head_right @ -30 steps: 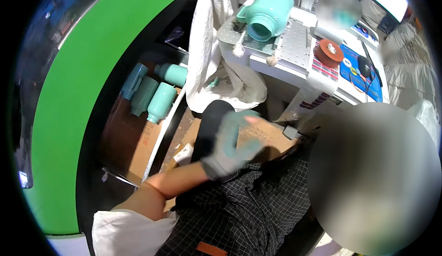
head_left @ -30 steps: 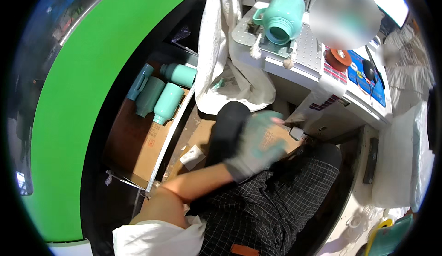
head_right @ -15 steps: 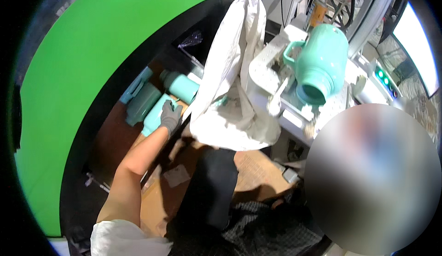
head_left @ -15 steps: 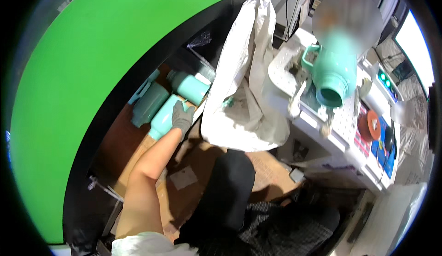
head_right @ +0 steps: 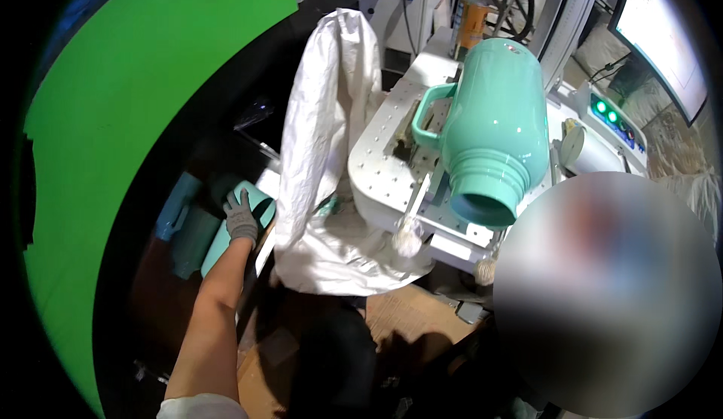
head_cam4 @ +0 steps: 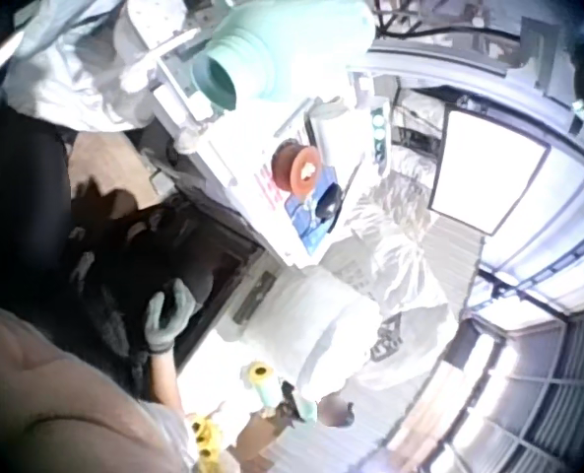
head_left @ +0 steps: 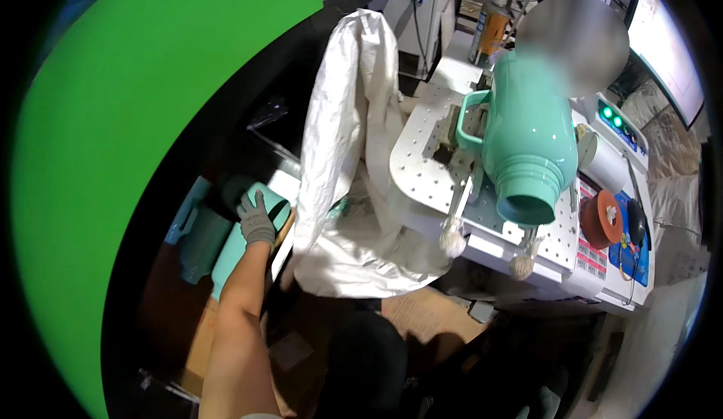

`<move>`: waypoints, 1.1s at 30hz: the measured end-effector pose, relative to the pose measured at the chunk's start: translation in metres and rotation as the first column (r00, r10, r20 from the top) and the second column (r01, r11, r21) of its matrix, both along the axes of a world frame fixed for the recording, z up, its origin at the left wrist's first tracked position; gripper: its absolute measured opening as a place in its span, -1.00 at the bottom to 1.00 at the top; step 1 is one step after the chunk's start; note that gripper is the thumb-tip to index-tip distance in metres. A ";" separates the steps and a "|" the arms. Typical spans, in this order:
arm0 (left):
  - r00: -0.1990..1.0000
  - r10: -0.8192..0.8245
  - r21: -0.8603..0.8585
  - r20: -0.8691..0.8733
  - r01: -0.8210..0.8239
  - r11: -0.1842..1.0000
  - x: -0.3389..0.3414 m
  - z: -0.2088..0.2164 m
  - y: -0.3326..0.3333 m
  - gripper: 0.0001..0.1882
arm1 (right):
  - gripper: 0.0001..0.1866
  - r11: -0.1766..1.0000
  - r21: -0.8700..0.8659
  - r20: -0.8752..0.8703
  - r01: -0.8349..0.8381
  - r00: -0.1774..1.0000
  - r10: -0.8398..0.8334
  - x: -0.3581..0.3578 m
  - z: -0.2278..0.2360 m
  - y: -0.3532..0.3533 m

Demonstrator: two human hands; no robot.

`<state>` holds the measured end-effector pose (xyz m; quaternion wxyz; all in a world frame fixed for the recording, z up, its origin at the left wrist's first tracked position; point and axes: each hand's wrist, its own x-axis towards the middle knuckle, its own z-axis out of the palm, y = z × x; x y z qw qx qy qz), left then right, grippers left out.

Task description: The person assembles teal plastic containers by inserting a clear plastic ring into the opening and screwing on a yellow lid. The person handles the containers one at a time, repeating the assembly process for multiple units.

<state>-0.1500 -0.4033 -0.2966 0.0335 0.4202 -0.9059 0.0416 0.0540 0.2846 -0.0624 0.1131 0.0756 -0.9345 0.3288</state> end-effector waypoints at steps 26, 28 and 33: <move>-0.007 -0.617 0.379 -0.787 0.783 -0.493 0.222 0.319 0.449 0.19 | 0.46 0.438 -0.890 0.134 -0.126 0.847 0.515 0.119 -0.009 -0.019; 0.039 -0.616 0.477 -0.787 0.671 -0.567 0.216 0.316 0.469 0.02 | 0.30 0.670 -0.717 0.178 -0.196 0.877 0.446 0.132 0.000 0.020; -0.131 -0.729 0.423 -0.672 0.740 -0.523 0.218 0.341 0.502 0.04 | -0.62 0.825 -0.521 -0.101 -0.220 0.975 0.197 0.132 0.096 0.062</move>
